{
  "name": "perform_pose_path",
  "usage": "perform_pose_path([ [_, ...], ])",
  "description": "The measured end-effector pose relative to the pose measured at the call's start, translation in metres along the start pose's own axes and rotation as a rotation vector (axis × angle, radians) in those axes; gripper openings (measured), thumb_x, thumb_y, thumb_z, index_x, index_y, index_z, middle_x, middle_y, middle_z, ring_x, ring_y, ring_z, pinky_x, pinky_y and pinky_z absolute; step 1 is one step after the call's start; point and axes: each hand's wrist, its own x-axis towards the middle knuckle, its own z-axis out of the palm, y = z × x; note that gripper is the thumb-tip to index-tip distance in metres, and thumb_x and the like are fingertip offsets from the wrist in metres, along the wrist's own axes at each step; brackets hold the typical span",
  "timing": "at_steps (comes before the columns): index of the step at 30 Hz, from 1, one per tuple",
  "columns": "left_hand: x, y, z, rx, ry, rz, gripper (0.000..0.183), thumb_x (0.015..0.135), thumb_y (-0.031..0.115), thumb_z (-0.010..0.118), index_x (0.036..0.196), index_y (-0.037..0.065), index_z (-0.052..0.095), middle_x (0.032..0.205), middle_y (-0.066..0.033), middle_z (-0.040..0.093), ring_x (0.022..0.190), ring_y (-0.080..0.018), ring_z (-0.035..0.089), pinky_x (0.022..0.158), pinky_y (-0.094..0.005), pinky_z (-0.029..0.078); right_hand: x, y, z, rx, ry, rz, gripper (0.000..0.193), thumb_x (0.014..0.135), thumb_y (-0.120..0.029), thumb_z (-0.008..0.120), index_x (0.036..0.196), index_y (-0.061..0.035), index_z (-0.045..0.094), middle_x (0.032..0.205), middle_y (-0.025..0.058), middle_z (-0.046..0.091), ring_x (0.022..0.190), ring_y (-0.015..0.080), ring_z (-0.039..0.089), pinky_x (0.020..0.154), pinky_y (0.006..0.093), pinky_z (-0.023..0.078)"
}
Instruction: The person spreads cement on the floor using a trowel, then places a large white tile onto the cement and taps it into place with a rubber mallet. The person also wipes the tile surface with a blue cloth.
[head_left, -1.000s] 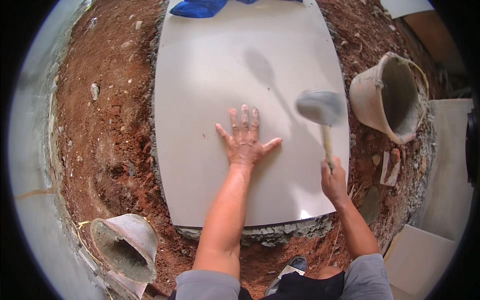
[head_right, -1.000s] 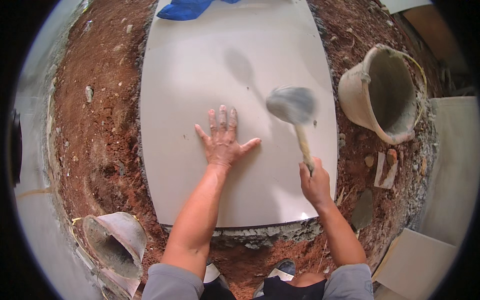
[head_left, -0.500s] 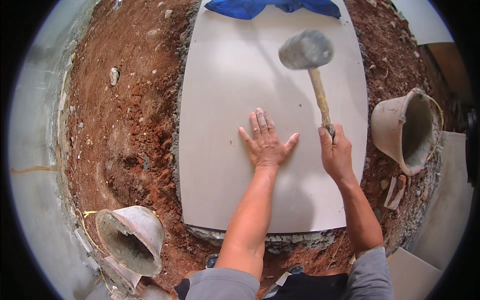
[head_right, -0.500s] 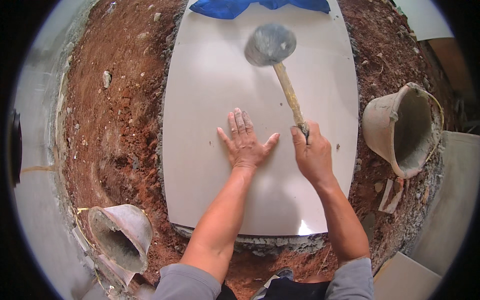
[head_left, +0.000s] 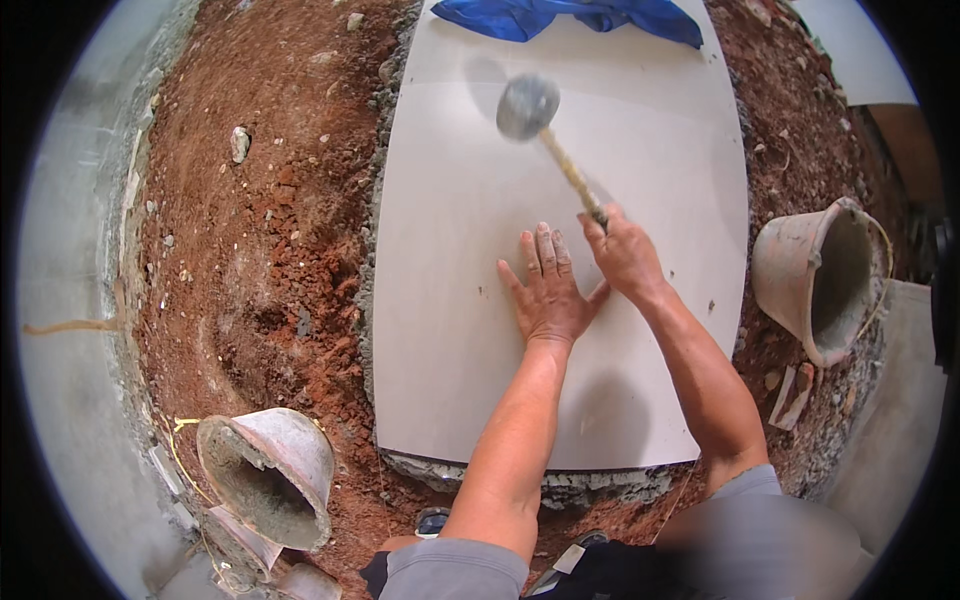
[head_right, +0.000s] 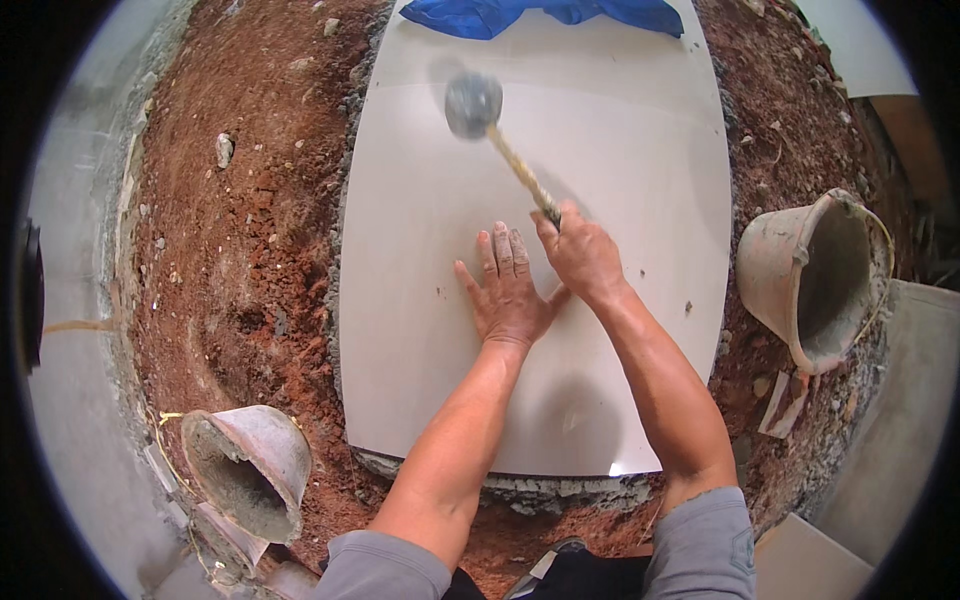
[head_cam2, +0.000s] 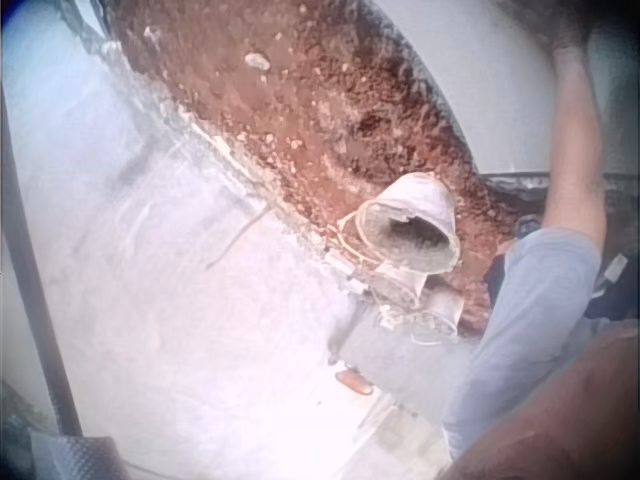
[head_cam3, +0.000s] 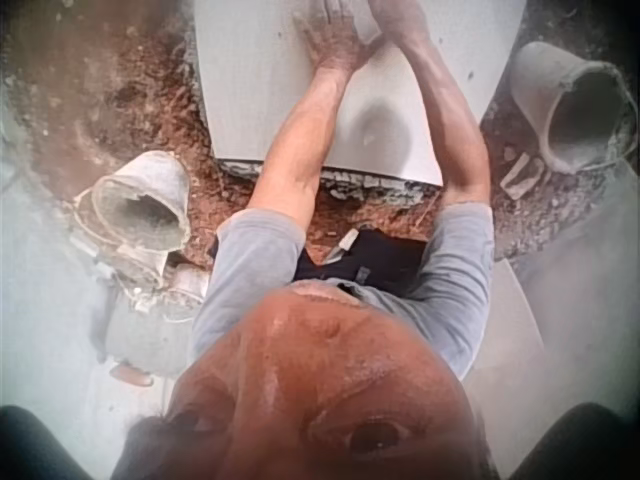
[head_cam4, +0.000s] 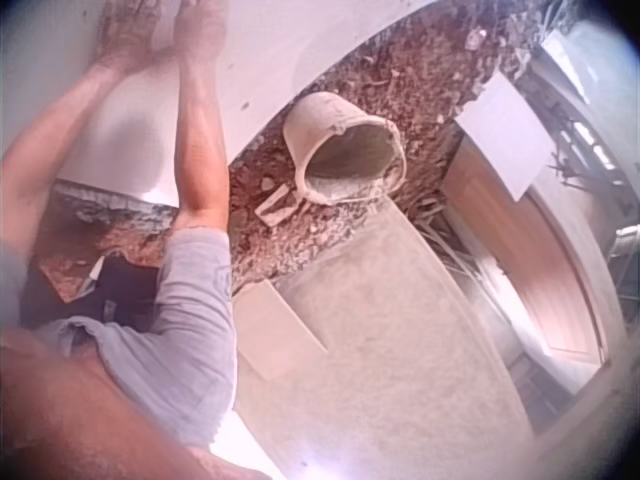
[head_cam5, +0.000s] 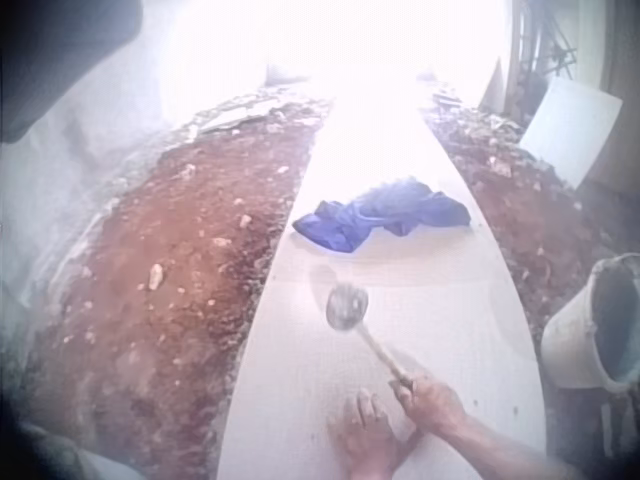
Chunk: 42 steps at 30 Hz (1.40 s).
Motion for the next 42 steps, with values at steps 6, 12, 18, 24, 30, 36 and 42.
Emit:
perform_pose_path([
  [6, 0.000, -0.003, 0.014, -0.046, 0.116, 0.015, 0.103, 0.082, 0.078, 0.036, 0.152, 0.005, 0.015, 0.160, -0.0087, 0.006, 0.148, -0.0276, -0.002, 0.113, -0.0636, -0.004, -0.014, 0.028, -0.008, 0.044, 0.106, -0.026, 0.034, 0.096, -0.038, 0.054, 0.091, -0.0034, 0.053, 0.062, 0.0138, 0.061, 0.058, 0.0362, 0.062, 0.054, 0.0454, 0.048],
  [12, 0.000, -0.002, 0.018, -0.052, 0.193, 0.032, 0.102, 0.081, 0.078, 0.038, 0.152, 0.007, 0.018, 0.160, -0.0095, 0.010, 0.148, -0.0283, 0.001, 0.113, -0.0638, -0.002, -0.018, 0.016, -0.028, 0.073, 0.094, 0.126, 0.036, 0.096, -0.039, 0.053, 0.090, -0.0034, 0.052, 0.065, 0.0147, 0.062, 0.063, 0.0374, 0.063, 0.057, 0.0460, 0.048],
  [18, -0.001, -0.001, 0.010, 0.025, 0.099, 0.018, 0.098, 0.084, 0.077, 0.032, 0.153, 0.010, 0.014, 0.161, -0.0067, 0.006, 0.148, -0.0288, 0.000, 0.112, -0.0648, -0.001, 0.000, 0.006, -0.015, -0.107, -0.038, 0.017, 0.038, 0.096, -0.040, 0.052, 0.089, -0.0031, 0.054, 0.061, 0.0153, 0.061, 0.059, 0.0379, 0.062, 0.056, 0.0463, 0.048],
  [24, -0.001, -0.001, 0.010, -0.004, 0.094, 0.008, 0.097, 0.084, 0.077, 0.032, 0.153, 0.011, 0.016, 0.161, -0.0068, 0.005, 0.148, -0.0282, -0.001, 0.112, -0.0649, -0.001, 0.005, 0.002, -0.004, -0.050, -0.024, 0.047, 0.034, 0.095, -0.036, 0.054, 0.089, -0.0027, 0.054, 0.060, 0.0155, 0.061, 0.058, 0.0363, 0.062, 0.055, 0.0460, 0.048],
  [30, 0.001, -0.001, 0.014, -0.019, 0.136, 0.036, 0.097, 0.083, 0.079, 0.032, 0.153, 0.013, 0.018, 0.160, -0.0086, 0.006, 0.148, -0.0298, -0.004, 0.112, -0.0643, -0.006, -0.046, 0.036, -0.042, 0.108, 0.172, 0.048, 0.033, 0.097, -0.034, 0.055, 0.092, -0.0015, 0.055, 0.063, 0.0145, 0.060, 0.057, 0.0326, 0.062, 0.054, 0.0426, 0.047],
  [36, 0.004, 0.000, 0.019, 0.016, 0.195, 0.103, 0.085, 0.088, 0.074, 0.029, 0.153, 0.021, 0.019, 0.161, -0.0066, 0.007, 0.148, -0.0313, -0.001, 0.112, -0.0648, -0.005, -0.076, 0.089, -0.065, -0.011, 0.166, 0.313, 0.030, 0.097, -0.028, 0.055, 0.089, 0.0006, 0.054, 0.061, 0.0148, 0.056, 0.055, 0.0292, 0.058, 0.054, 0.0401, 0.045],
  [42, 0.010, 0.000, 0.022, 0.076, 0.200, 0.142, 0.080, 0.089, 0.071, 0.031, 0.153, 0.024, 0.020, 0.160, -0.0043, 0.010, 0.148, -0.0293, 0.001, 0.112, -0.0635, -0.003, -0.139, 0.118, -0.081, -0.099, 0.264, 0.374, 0.030, 0.097, -0.029, 0.054, 0.097, 0.0015, 0.052, 0.075, 0.0262, 0.060, 0.070, 0.0449, 0.060, 0.059, 0.0464, 0.046],
])
